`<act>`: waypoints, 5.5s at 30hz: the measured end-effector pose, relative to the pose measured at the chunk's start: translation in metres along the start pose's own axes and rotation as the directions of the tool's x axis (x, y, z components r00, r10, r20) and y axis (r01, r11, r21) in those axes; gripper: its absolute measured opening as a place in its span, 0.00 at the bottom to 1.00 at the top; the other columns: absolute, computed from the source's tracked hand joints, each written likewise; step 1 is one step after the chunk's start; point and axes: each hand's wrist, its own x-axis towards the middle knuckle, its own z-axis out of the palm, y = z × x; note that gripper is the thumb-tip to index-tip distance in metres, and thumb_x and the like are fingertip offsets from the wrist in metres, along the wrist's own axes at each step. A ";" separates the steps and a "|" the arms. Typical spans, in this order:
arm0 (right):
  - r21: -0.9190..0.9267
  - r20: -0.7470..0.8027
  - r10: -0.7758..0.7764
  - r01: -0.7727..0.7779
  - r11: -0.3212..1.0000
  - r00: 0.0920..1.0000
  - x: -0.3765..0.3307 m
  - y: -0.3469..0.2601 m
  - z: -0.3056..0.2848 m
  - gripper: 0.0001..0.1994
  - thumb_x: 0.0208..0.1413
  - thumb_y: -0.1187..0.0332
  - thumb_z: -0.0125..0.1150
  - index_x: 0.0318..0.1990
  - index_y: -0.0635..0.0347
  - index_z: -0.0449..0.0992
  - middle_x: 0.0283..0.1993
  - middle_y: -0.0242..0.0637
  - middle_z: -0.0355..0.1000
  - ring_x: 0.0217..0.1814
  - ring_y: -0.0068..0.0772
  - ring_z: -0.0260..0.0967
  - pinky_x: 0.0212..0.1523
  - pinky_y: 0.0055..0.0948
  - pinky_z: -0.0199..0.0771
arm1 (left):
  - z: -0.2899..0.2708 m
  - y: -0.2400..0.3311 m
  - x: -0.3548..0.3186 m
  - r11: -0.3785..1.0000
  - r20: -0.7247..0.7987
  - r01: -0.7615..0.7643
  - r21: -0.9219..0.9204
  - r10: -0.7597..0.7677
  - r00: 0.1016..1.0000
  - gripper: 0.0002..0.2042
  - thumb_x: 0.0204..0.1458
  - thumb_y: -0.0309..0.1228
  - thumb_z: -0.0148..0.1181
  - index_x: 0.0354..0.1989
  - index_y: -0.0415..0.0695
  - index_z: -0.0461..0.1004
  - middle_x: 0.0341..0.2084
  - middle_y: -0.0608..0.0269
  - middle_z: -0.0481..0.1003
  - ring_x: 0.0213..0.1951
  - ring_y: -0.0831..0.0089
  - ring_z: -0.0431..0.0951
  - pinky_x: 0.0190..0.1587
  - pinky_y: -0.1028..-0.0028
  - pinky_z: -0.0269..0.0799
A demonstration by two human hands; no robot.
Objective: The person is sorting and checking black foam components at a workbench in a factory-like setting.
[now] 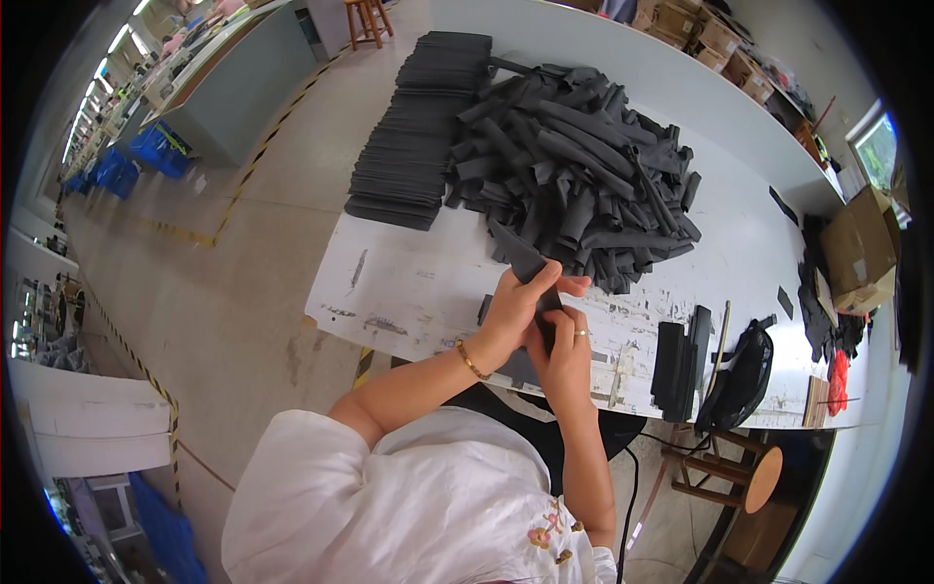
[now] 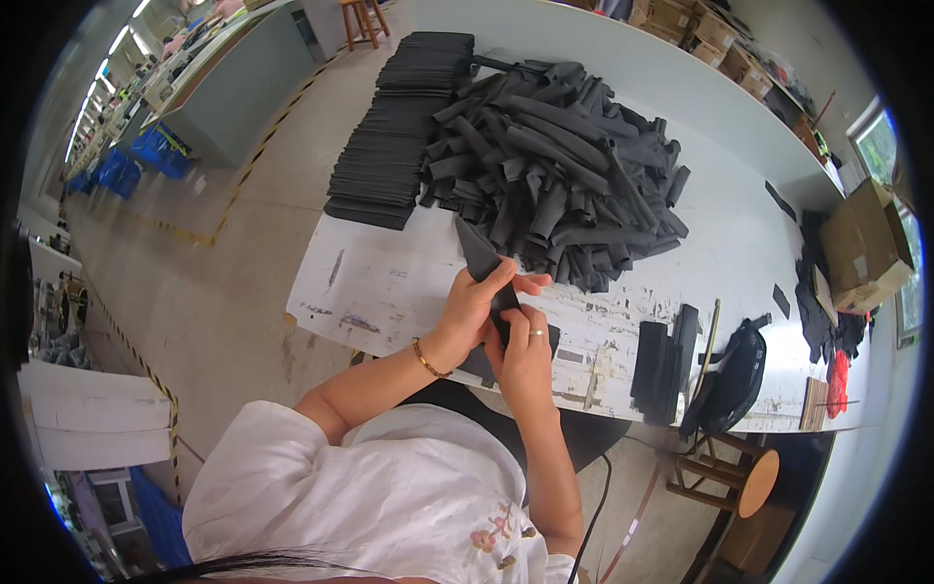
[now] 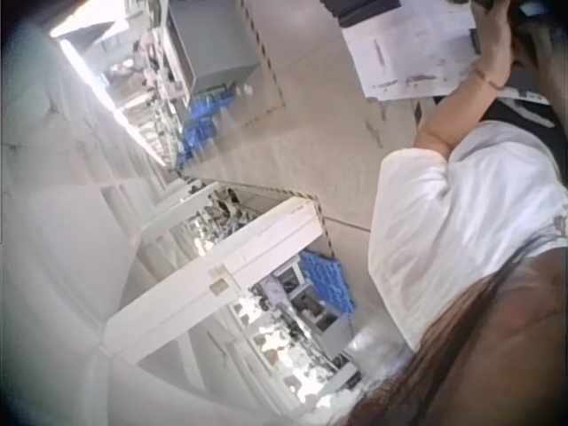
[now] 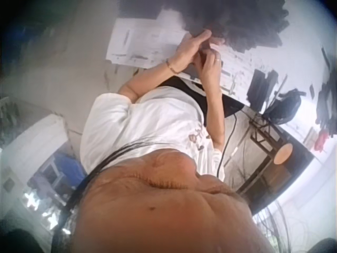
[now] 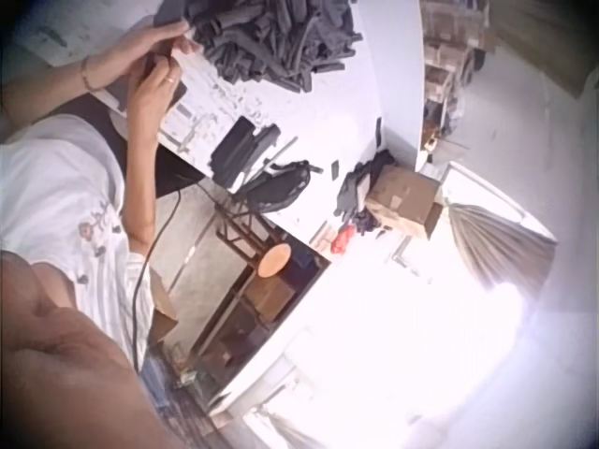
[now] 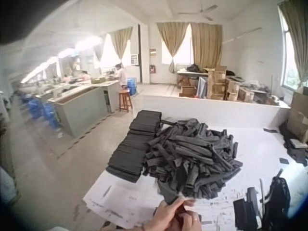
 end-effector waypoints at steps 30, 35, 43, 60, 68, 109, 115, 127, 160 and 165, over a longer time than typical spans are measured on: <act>-0.123 0.029 -0.026 0.029 0.992 0.999 -0.022 0.020 -0.016 0.13 0.48 0.82 0.65 0.40 0.64 0.70 0.40 0.47 0.69 0.35 0.50 0.70 0.34 0.39 0.71 | -0.004 0.005 0.006 0.989 -0.025 -0.107 -0.097 0.105 0.994 0.17 0.60 0.35 0.57 0.51 0.35 0.72 0.41 0.51 0.79 0.47 0.65 0.78 0.50 0.67 0.72; -0.129 -0.066 -0.194 0.184 0.974 0.979 -0.013 0.017 -0.022 0.12 0.46 0.83 0.65 0.38 0.65 0.71 0.39 0.45 0.68 0.33 0.46 0.70 0.29 0.38 0.72 | 0.004 0.000 0.003 0.993 0.086 -0.084 -0.080 0.091 0.992 0.16 0.63 0.36 0.53 0.48 0.35 0.72 0.39 0.49 0.79 0.41 0.58 0.81 0.49 0.64 0.74; -0.114 -0.065 -0.271 0.263 0.958 0.960 -0.010 0.023 -0.016 0.10 0.45 0.84 0.64 0.36 0.67 0.72 0.41 0.45 0.67 0.33 0.46 0.69 0.30 0.37 0.72 | 0.009 -0.017 -0.008 0.981 -0.031 -0.124 -0.150 0.121 0.992 0.16 0.64 0.37 0.50 0.49 0.35 0.71 0.39 0.50 0.79 0.45 0.56 0.80 0.51 0.64 0.74; 0.315 -0.077 0.302 -0.264 0.911 0.950 0.004 0.008 -0.018 0.08 0.48 0.77 0.68 0.34 0.67 0.74 0.42 0.42 0.70 0.39 0.38 0.70 0.41 0.32 0.71 | -0.006 -0.016 0.003 0.984 0.071 -0.011 -0.178 0.024 0.997 0.18 0.65 0.39 0.48 0.52 0.37 0.71 0.51 0.47 0.75 0.56 0.63 0.73 0.61 0.67 0.64; 0.764 -0.155 0.594 -0.285 0.578 0.790 -0.017 0.025 -0.008 0.07 0.54 0.75 0.66 0.31 0.64 0.72 0.47 0.37 0.69 0.42 0.24 0.67 0.43 0.21 0.68 | -0.009 -0.013 0.009 0.972 0.182 -0.025 -0.232 0.069 0.981 0.17 0.62 0.41 0.52 0.51 0.41 0.74 0.54 0.45 0.72 0.61 0.56 0.68 0.65 0.55 0.60; 0.338 -0.089 0.416 -0.365 0.867 0.905 -0.042 0.017 -0.037 0.04 0.54 0.79 0.64 0.34 0.66 0.74 0.31 0.32 0.70 0.32 0.22 0.64 0.35 0.20 0.65 | -0.067 0.005 -0.038 0.999 -0.123 -0.029 0.030 0.032 0.992 0.10 0.56 0.27 0.61 0.45 0.37 0.77 0.35 0.55 0.79 0.39 0.67 0.80 0.45 0.72 0.75; 0.460 0.021 0.712 -0.639 0.616 0.701 -0.086 0.032 -0.022 0.09 0.53 0.75 0.68 0.39 0.64 0.73 0.29 0.27 0.70 0.30 0.16 0.64 0.33 0.18 0.67 | -0.091 -0.013 -0.088 0.630 -0.102 -0.101 0.770 0.278 0.955 0.07 0.50 0.22 0.67 0.37 0.38 0.80 0.28 0.69 0.74 0.26 0.85 0.68 0.28 0.83 0.63; 0.012 -0.061 0.669 -0.669 0.743 0.741 -0.096 0.052 0.006 0.11 0.50 0.73 0.69 0.38 0.64 0.73 0.25 0.34 0.69 0.26 0.25 0.64 0.30 0.26 0.67 | -0.116 -0.042 -0.075 0.138 0.107 -0.208 0.968 0.525 0.844 0.06 0.44 0.22 0.69 0.30 0.43 0.78 0.31 0.62 0.72 0.33 0.65 0.72 0.35 0.70 0.69; 0.070 -0.292 0.629 -0.640 0.765 0.721 -0.051 0.092 -0.013 0.05 0.56 0.72 0.62 0.35 0.65 0.75 0.28 0.38 0.74 0.27 0.26 0.68 0.30 0.28 0.68 | -0.072 -0.012 0.019 -0.171 0.658 -0.690 0.703 -0.212 0.723 0.21 0.46 0.30 0.66 0.52 0.44 0.73 0.46 0.61 0.74 0.48 0.62 0.75 0.52 0.66 0.68; -0.419 -0.496 0.456 -0.664 0.620 0.739 -0.066 0.147 -0.069 0.11 0.53 0.70 0.65 0.42 0.63 0.74 0.38 0.41 0.72 0.41 0.42 0.69 0.40 0.38 0.69 | -0.052 0.008 0.065 0.351 0.282 -0.359 0.865 0.251 0.926 0.08 0.55 0.27 0.60 0.41 0.39 0.78 0.34 0.63 0.78 0.34 0.74 0.79 0.39 0.77 0.73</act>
